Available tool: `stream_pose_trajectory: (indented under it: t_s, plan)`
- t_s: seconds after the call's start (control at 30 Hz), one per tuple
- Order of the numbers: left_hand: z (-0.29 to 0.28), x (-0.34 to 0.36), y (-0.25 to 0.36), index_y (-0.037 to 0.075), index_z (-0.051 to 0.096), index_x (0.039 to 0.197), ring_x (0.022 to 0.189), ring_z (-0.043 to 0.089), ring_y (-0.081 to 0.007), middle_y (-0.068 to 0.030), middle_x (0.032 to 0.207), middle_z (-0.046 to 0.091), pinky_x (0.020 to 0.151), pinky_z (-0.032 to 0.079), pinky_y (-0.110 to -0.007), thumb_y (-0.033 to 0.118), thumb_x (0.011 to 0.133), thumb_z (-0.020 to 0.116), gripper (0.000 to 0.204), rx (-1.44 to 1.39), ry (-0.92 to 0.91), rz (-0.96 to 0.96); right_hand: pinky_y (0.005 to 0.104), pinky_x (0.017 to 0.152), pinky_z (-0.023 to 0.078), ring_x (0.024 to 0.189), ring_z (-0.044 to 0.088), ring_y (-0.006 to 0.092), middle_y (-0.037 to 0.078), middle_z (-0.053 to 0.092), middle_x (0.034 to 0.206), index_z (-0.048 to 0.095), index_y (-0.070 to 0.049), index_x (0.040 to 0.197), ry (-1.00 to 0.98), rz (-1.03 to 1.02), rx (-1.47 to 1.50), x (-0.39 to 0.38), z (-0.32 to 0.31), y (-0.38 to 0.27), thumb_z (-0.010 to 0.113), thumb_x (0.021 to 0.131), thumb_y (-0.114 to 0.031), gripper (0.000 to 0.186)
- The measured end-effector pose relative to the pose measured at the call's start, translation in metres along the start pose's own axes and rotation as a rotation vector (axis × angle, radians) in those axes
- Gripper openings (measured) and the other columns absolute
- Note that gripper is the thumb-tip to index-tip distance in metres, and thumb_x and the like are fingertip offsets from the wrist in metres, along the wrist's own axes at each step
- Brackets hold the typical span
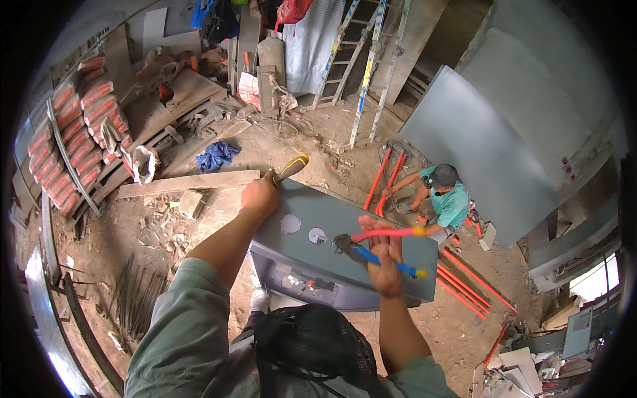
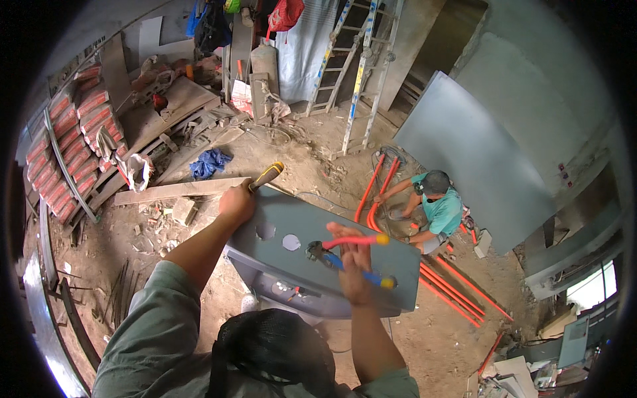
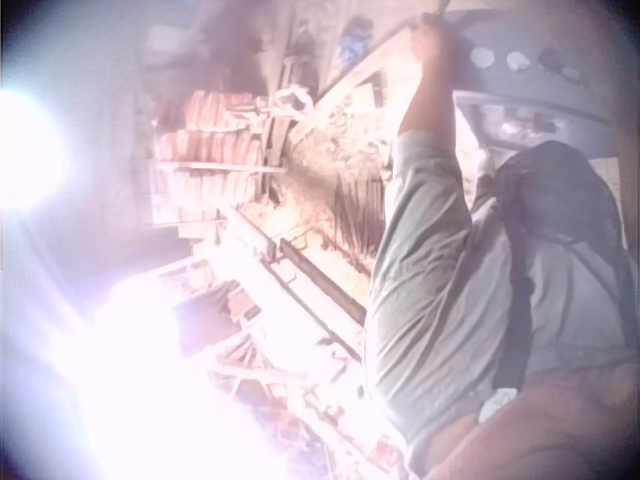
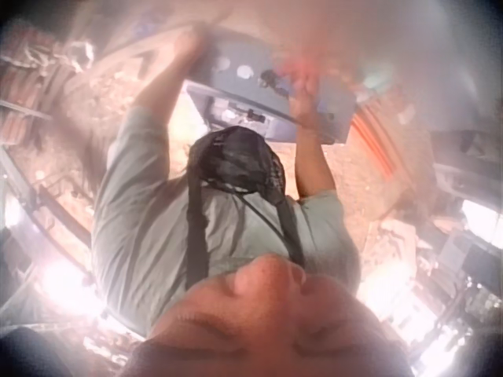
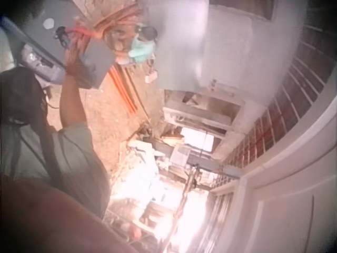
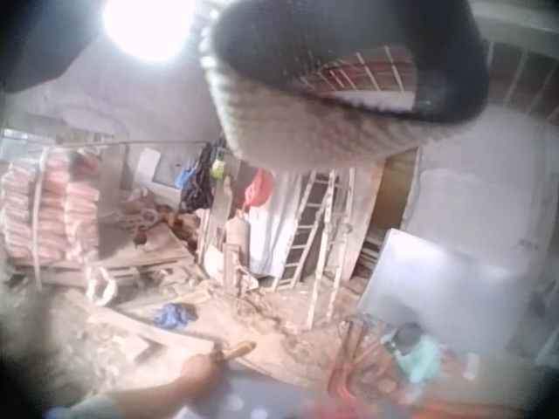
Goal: The person uses a screwdriver and pliers to work on the top surface of a grey electrical cabinet, repeatedly prying and adjusting components. Another person in the background handles red conduit pipes.
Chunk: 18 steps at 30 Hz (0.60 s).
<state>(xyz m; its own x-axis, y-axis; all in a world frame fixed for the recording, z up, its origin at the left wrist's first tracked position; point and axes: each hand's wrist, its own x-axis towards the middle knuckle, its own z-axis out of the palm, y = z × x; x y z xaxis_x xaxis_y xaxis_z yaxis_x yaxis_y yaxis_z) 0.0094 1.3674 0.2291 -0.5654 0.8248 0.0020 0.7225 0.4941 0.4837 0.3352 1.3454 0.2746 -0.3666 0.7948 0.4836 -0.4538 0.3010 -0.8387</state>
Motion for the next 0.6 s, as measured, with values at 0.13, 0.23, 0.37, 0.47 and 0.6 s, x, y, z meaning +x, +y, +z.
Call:
stream_pose_trajectory:
  t_s: [0.13,0.23,0.37,0.47,0.6]
  plan:
    - [0.002,-0.002,-0.002,0.023,0.060,0.147,0.110,0.073,-0.0428,-0.0239,0.116,0.076,0.096,0.057,-0.054,0.031,0.108,0.047,0.042,0.040,-0.009,-0.020,0.0533,0.123,0.034,0.126,0.059,0.0311,0.020,0.059,0.135,0.049,-0.004,0.135,0.022,-0.112,-0.001,-0.022,0.006,0.003,0.068,0.103,-0.046,0.056]
    - [-0.005,-0.004,0.006,0.023,0.060,0.146,0.110,0.073,-0.0435,-0.0245,0.117,0.075,0.096,0.057,-0.054,0.032,0.108,0.046,0.042,0.062,-0.025,-0.018,0.0513,0.118,0.041,0.117,0.059,0.0263,0.015,0.059,0.121,0.053,-0.003,0.130,-0.141,-0.183,0.038,-0.012,0.003,0.012,0.067,0.105,-0.042,0.049]
    - [-0.004,-0.002,0.003,0.022,0.061,0.143,0.109,0.073,-0.0439,-0.0247,0.116,0.076,0.095,0.057,-0.054,0.032,0.107,0.047,0.040,0.061,-0.009,-0.014,0.0358,0.086,0.049,0.090,0.057,0.0158,0.008,0.059,0.099,0.056,-0.005,0.114,-0.104,-0.078,-0.085,0.023,0.019,0.015,0.060,0.110,-0.040,0.035]
    - [-0.008,-0.008,0.009,0.021,0.062,0.140,0.108,0.073,-0.0441,-0.0249,0.115,0.076,0.094,0.058,-0.054,0.030,0.106,0.048,0.038,0.017,-0.023,-0.033,0.0289,0.066,0.044,0.074,0.054,0.0115,0.002,0.055,0.083,0.055,-0.007,0.101,-0.069,0.130,-0.120,0.065,0.029,0.013,0.053,0.113,-0.040,0.035]
    - [-0.008,-0.009,0.010,0.019,0.063,0.137,0.107,0.074,-0.0434,-0.0247,0.113,0.076,0.093,0.058,-0.054,0.027,0.106,0.048,0.035,0.014,-0.030,-0.010,0.0293,0.058,0.043,0.063,0.051,0.0124,0.001,0.051,0.072,0.054,-0.009,0.092,-0.057,0.361,-0.048,0.108,0.028,0.025,0.051,0.113,-0.046,0.042]
